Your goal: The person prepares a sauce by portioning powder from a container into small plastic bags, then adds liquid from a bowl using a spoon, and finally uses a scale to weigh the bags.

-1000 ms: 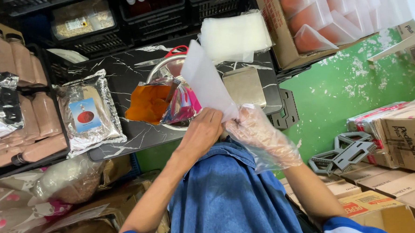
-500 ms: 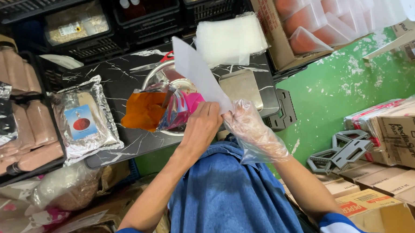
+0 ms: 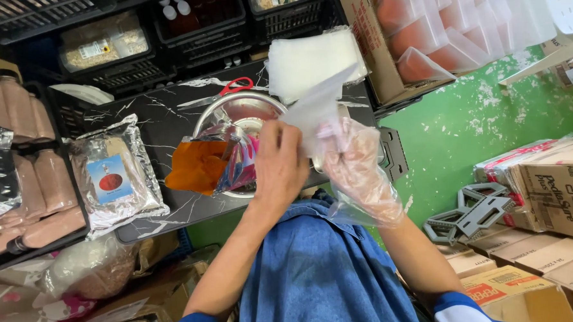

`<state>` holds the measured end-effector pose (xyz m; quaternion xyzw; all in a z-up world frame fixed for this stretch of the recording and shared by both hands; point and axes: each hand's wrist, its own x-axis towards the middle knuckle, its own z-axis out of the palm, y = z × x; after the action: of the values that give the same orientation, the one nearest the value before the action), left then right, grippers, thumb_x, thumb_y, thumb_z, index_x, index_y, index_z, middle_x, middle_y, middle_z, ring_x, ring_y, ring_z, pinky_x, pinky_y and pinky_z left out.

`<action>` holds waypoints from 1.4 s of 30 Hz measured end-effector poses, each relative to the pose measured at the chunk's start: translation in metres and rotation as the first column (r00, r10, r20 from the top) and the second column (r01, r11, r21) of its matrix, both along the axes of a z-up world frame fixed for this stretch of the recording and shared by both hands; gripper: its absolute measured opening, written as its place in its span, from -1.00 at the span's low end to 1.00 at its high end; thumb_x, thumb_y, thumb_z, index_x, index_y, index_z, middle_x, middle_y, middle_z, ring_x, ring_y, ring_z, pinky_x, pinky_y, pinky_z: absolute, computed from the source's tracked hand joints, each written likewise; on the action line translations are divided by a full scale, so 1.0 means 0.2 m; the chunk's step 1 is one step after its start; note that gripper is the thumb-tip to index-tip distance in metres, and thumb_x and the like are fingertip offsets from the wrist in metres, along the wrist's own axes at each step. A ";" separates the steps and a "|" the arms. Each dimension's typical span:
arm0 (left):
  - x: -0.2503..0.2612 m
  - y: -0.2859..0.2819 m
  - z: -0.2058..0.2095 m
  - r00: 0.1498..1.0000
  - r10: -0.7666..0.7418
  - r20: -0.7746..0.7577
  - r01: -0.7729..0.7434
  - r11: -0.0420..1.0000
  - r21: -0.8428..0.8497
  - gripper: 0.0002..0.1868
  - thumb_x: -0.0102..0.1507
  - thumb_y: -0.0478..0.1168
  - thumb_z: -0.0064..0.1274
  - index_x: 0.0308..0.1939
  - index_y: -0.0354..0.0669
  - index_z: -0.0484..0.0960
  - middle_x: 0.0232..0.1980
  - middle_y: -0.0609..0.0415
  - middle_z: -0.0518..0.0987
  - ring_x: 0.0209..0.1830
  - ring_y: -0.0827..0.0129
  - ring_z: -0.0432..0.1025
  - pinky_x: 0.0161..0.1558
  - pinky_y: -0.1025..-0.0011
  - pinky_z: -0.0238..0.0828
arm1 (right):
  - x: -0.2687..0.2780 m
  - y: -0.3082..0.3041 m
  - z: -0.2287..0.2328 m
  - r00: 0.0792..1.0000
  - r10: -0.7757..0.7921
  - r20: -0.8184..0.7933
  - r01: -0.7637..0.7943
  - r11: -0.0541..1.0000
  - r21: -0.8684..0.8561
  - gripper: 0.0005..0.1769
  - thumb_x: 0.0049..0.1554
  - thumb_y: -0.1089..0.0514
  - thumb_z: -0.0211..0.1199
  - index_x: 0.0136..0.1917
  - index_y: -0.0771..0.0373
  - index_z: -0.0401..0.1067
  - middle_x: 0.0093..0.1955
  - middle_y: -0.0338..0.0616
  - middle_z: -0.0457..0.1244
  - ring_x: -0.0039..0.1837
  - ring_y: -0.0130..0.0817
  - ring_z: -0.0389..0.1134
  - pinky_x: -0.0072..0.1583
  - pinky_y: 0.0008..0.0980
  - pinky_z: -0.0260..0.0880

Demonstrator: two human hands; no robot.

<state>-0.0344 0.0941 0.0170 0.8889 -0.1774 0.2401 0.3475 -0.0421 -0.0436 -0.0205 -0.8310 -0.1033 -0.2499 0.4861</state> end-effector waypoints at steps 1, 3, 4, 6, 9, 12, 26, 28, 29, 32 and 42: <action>0.01 0.01 0.06 1.000 -0.002 -0.001 0.002 1.000 -0.001 -0.77 0.13 -0.46 0.07 -0.26 -0.08 0.42 -0.17 0.06 0.28 -0.21 0.08 0.41 -0.23 0.30 0.54 | 0.00 -0.04 0.10 1.000 -0.002 -0.001 0.002 1.000 -0.001 -0.66 0.36 0.22 0.07 -0.28 0.21 0.29 -0.40 -0.17 0.16 -0.38 -0.25 0.24 -0.33 -0.38 0.24; 0.01 0.02 0.18 0.997 -0.013 -0.080 0.007 0.997 -0.073 -0.62 0.20 -0.60 -0.04 -0.02 -0.08 0.48 -0.08 0.03 0.26 -0.27 0.02 0.45 -0.28 0.11 0.57 | -0.02 -0.12 0.29 0.996 -0.049 0.071 0.069 0.947 -0.315 -0.58 0.41 0.23 0.06 -0.32 0.23 0.18 -0.46 -0.13 0.06 -0.49 -0.25 0.10 -0.40 -0.35 0.06; 0.01 0.02 0.19 0.997 -0.013 -0.082 0.007 0.997 -0.074 -0.62 0.20 -0.60 -0.04 -0.02 -0.08 0.48 -0.08 0.03 0.26 -0.27 0.02 0.45 -0.28 0.11 0.57 | -0.03 -0.05 0.37 0.996 -0.050 0.069 0.069 0.946 -0.315 -0.58 0.41 0.23 0.06 -0.32 0.23 0.18 -0.46 -0.13 0.06 -0.49 -0.25 0.10 -0.40 -0.35 0.06; 0.01 0.01 0.21 0.995 0.045 -0.085 -0.048 0.998 -0.032 -0.46 0.24 -0.62 -0.10 0.19 -0.02 0.53 -0.12 0.05 0.17 -0.28 0.07 0.40 -0.24 0.17 0.57 | -0.05 0.07 0.52 0.674 0.215 -0.707 0.492 0.583 0.647 -0.61 0.32 0.04 0.25 -0.25 0.30 0.30 -0.51 -0.08 0.24 -0.53 -0.41 0.30 -0.56 -0.36 0.37; 0.01 0.00 0.00 0.983 0.165 0.085 -0.158 0.984 -0.087 -0.35 0.26 -0.55 -0.17 0.39 0.02 0.54 -0.14 0.12 0.18 -0.34 0.23 0.32 -0.24 0.37 0.51 | -0.03 -0.23 -0.23 0.943 0.223 0.249 -0.130 0.931 -0.341 -0.67 0.26 0.20 0.23 0.24 0.38 0.53 0.05 0.05 0.44 0.02 -0.08 0.52 0.14 -0.04 0.54; -0.01 -0.04 -0.12 0.968 0.186 0.169 -0.167 0.978 -0.121 -0.42 0.30 -0.47 -0.13 0.40 -0.09 0.58 -0.16 0.07 0.27 -0.39 0.21 0.31 -0.33 0.35 0.46 | -0.13 -0.14 0.18 0.931 0.359 0.060 -0.357 0.933 -0.045 -0.53 0.23 0.24 0.30 0.38 0.39 0.39 0.25 0.09 0.34 0.25 -0.11 0.38 0.30 -0.06 0.43; 0.00 0.26 0.52 0.981 0.157 0.111 -0.122 0.954 -0.274 -0.55 0.38 -0.12 0.14 0.33 -0.17 0.56 0.20 -0.10 0.39 0.18 0.00 0.29 0.29 0.10 0.27 | -0.01 -0.16 0.68 0.500 0.210 -0.840 0.499 0.724 0.477 -0.73 0.29 0.01 0.29 0.18 0.17 0.52 -0.13 -0.07 0.35 -0.21 -0.31 0.36 -0.24 -0.35 0.32; 0.01 0.32 0.54 0.999 0.045 -0.029 -0.053 0.910 -0.412 -0.42 0.38 -0.30 0.27 0.46 -0.19 0.45 0.20 -0.12 0.45 0.21 -0.03 0.42 0.28 0.05 0.40 | -0.01 -0.20 0.76 0.355 0.097 -0.930 0.549 0.783 0.291 -0.77 0.30 -0.07 0.31 0.12 0.07 0.53 -0.28 -0.17 0.32 -0.40 -0.36 0.31 -0.46 -0.43 0.24; 0.01 0.33 0.50 0.998 0.042 -0.049 -0.060 0.884 -0.463 -0.64 0.30 -0.31 0.37 0.13 -0.20 0.61 -0.04 0.01 0.53 -0.04 0.14 0.48 0.08 0.23 0.44 | -0.02 -0.21 0.77 0.360 0.098 -0.928 0.547 0.783 0.295 -0.77 0.30 -0.07 0.31 0.11 0.07 0.53 -0.29 -0.17 0.32 -0.40 -0.36 0.31 -0.46 -0.43 0.24; 0.01 0.31 0.51 0.993 0.090 0.077 -0.044 0.888 -0.458 -0.88 0.23 -0.42 0.42 -0.23 -0.23 0.76 -0.30 0.12 0.65 -0.31 0.27 0.56 -0.15 0.36 0.52 | -0.05 -0.22 0.78 0.371 0.102 -0.923 0.545 0.781 0.305 -0.78 0.30 -0.06 0.31 0.09 0.08 0.53 -0.30 -0.18 0.30 -0.42 -0.37 0.29 -0.47 -0.44 0.22; 0.06 0.32 0.41 0.909 0.246 0.337 -0.143 0.942 -0.303 -0.86 0.36 -0.33 0.23 -0.32 -0.24 0.72 -0.38 0.10 0.66 -0.41 0.26 0.57 -0.31 0.37 0.57 | -0.11 -0.19 0.82 0.430 0.127 -0.894 0.508 0.784 0.356 -0.81 0.29 -0.04 0.33 0.00 0.09 0.54 -0.37 -0.20 0.24 -0.47 -0.41 0.21 -0.49 -0.46 0.17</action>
<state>-0.0232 0.1582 0.0985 0.7847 -0.1149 0.4590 0.4003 -0.0638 -0.0808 0.1427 -0.6493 0.3480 0.1447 0.6606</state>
